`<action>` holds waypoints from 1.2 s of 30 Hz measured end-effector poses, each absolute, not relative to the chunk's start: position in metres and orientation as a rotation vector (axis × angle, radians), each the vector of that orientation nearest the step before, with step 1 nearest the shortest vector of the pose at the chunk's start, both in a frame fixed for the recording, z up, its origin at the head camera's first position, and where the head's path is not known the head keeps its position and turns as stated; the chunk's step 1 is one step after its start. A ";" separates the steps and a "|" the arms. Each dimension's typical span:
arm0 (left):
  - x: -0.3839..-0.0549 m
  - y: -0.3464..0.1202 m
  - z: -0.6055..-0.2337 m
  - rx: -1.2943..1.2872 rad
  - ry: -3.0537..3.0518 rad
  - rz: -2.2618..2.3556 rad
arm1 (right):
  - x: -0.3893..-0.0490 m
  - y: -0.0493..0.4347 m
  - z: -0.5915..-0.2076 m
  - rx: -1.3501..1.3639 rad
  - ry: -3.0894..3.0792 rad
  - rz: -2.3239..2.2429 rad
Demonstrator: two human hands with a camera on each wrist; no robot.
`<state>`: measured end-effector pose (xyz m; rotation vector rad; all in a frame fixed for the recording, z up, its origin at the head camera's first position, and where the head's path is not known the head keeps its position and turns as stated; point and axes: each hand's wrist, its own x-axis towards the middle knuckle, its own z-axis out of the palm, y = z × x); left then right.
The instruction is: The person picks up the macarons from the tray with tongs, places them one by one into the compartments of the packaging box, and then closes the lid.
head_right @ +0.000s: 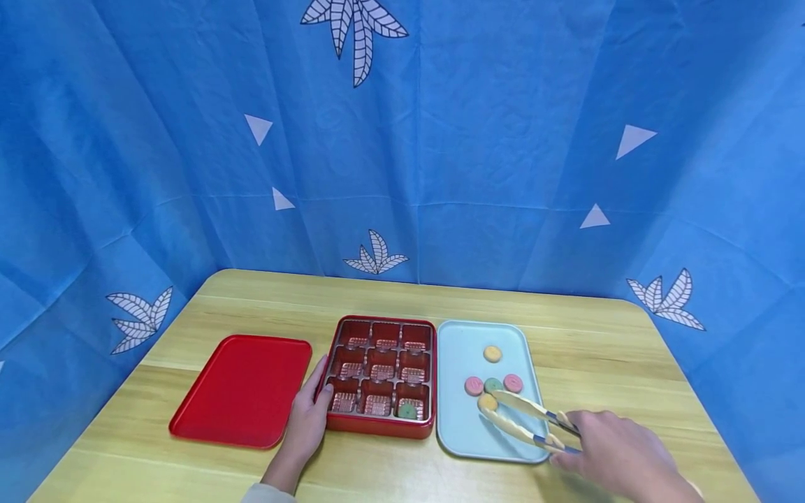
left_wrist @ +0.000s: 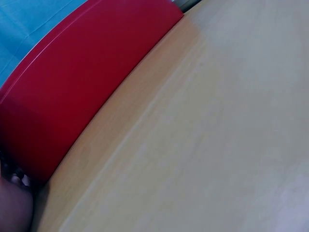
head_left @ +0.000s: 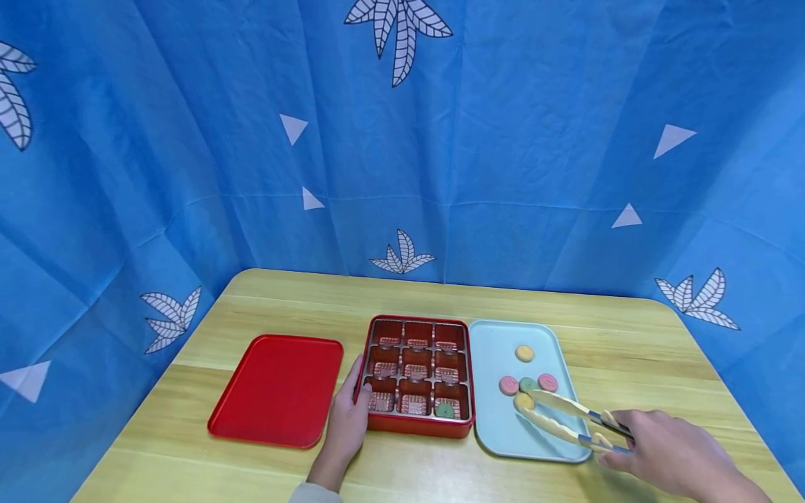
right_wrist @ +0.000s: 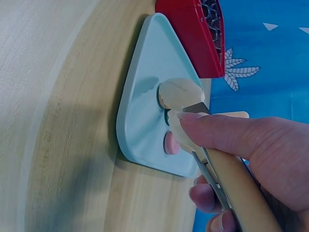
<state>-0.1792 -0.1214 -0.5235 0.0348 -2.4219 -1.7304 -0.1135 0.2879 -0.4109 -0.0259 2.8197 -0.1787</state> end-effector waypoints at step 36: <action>-0.179 -0.122 -0.523 0.034 -2.418 -1.765 | -0.122 0.288 -0.425 0.001 2.763 -0.184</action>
